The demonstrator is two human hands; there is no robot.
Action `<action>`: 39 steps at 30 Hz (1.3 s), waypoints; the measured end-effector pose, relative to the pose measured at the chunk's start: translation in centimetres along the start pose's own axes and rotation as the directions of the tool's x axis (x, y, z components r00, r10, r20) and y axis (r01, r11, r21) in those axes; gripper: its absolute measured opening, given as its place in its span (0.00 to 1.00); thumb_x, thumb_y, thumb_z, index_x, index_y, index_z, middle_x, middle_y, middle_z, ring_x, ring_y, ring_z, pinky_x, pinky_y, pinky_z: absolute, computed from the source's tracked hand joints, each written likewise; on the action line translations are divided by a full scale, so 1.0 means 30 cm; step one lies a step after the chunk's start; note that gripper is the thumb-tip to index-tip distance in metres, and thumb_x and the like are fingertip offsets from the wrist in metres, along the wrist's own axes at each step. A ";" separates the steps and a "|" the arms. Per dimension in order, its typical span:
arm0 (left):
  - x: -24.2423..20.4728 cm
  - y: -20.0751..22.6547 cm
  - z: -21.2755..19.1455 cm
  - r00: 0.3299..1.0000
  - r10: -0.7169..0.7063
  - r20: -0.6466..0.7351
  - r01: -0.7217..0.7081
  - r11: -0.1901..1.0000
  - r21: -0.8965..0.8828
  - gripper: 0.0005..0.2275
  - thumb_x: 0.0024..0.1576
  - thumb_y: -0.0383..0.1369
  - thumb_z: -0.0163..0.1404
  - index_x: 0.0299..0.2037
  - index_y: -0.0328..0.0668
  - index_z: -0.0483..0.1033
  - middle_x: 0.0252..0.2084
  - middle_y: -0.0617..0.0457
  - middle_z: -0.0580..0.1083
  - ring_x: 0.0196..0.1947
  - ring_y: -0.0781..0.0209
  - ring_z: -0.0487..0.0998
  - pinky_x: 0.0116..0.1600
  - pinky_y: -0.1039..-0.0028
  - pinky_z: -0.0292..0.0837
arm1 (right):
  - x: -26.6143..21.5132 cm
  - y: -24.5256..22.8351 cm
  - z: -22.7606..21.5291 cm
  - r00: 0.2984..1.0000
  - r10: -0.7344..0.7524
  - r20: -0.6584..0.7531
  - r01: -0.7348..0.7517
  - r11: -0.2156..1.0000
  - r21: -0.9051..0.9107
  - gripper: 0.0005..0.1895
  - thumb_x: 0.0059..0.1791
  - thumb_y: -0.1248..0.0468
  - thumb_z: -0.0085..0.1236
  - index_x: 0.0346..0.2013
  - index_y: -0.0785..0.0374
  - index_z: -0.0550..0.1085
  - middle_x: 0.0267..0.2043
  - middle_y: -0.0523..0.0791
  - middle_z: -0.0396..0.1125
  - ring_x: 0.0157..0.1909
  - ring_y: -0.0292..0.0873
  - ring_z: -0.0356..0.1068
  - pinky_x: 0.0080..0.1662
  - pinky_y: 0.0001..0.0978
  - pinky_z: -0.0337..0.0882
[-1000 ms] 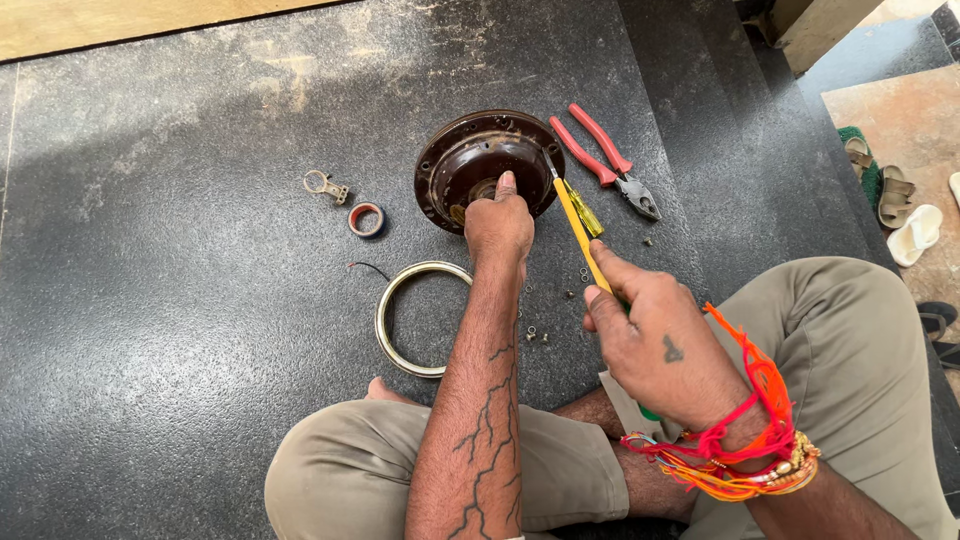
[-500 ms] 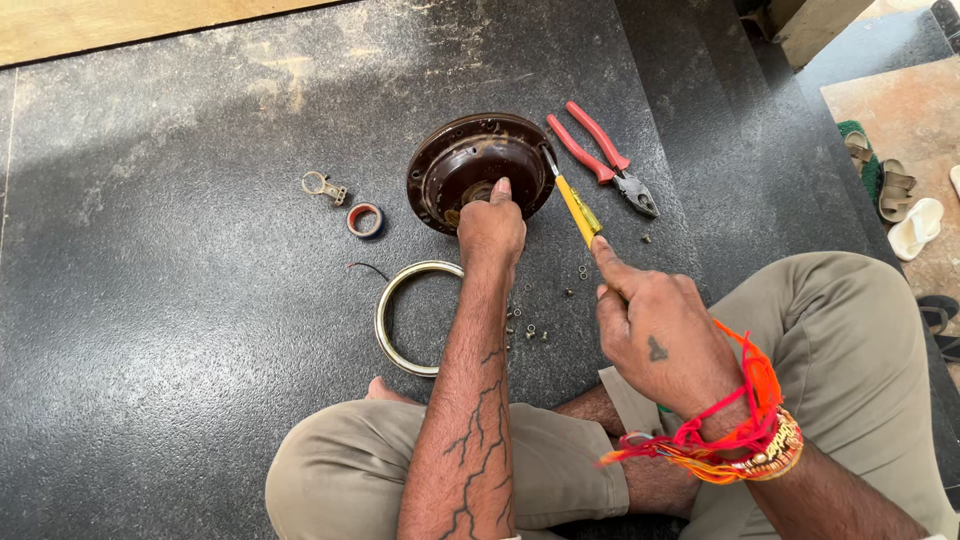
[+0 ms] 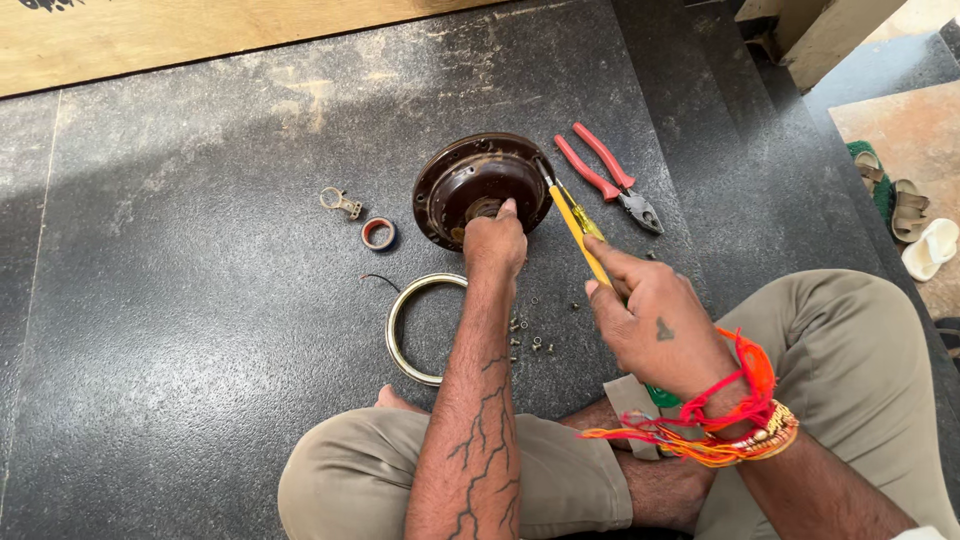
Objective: The person disassembles the housing of a brown ceiling fan motor using a screwdriver and pliers while sitting on the floor.
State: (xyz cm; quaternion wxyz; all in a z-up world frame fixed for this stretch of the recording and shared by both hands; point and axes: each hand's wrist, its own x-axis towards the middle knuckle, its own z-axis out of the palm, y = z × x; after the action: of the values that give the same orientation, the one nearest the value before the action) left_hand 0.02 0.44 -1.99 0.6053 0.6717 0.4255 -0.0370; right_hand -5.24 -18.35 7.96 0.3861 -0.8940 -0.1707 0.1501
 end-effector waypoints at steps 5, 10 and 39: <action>0.015 0.009 0.021 0.998 -0.008 0.062 0.025 0.961 -0.276 0.24 0.66 0.46 0.42 0.44 0.25 0.77 0.23 0.54 0.68 0.19 0.64 0.64 0.25 0.66 0.62 | -0.032 0.032 -0.056 0.968 -0.251 -0.028 0.245 0.910 0.333 0.37 0.40 0.68 0.59 0.63 0.76 0.62 0.46 0.47 0.71 0.43 0.37 0.72 0.44 0.27 0.73; -0.014 0.078 0.005 0.981 -0.159 0.106 0.188 0.910 -0.369 0.23 0.65 0.51 0.42 0.34 0.33 0.70 0.19 0.57 0.60 0.13 0.66 0.56 0.18 0.71 0.49 | -0.095 -0.046 -0.084 0.954 -0.055 -0.295 0.015 0.991 -0.135 0.19 0.46 0.65 0.62 0.51 0.66 0.78 0.39 0.51 0.77 0.37 0.46 0.79 0.39 0.33 0.76; 0.298 0.088 -0.037 0.971 0.138 0.194 -0.215 0.858 0.467 0.15 0.59 0.36 0.43 0.47 0.41 0.81 0.31 0.51 0.73 0.32 0.55 0.72 0.33 0.62 0.66 | 0.214 -0.310 -0.257 0.965 -0.243 -0.103 0.029 0.486 -0.874 0.13 0.46 0.52 0.65 0.45 0.43 0.85 0.31 0.50 0.75 0.30 0.54 0.75 0.36 0.45 0.77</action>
State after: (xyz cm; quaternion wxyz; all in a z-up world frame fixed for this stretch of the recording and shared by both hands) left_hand 6.82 6.33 -4.69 0.4494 0.8331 0.2911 -0.1384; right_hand 1.84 -14.57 19.04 -0.0873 -0.9604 -0.2512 -0.0833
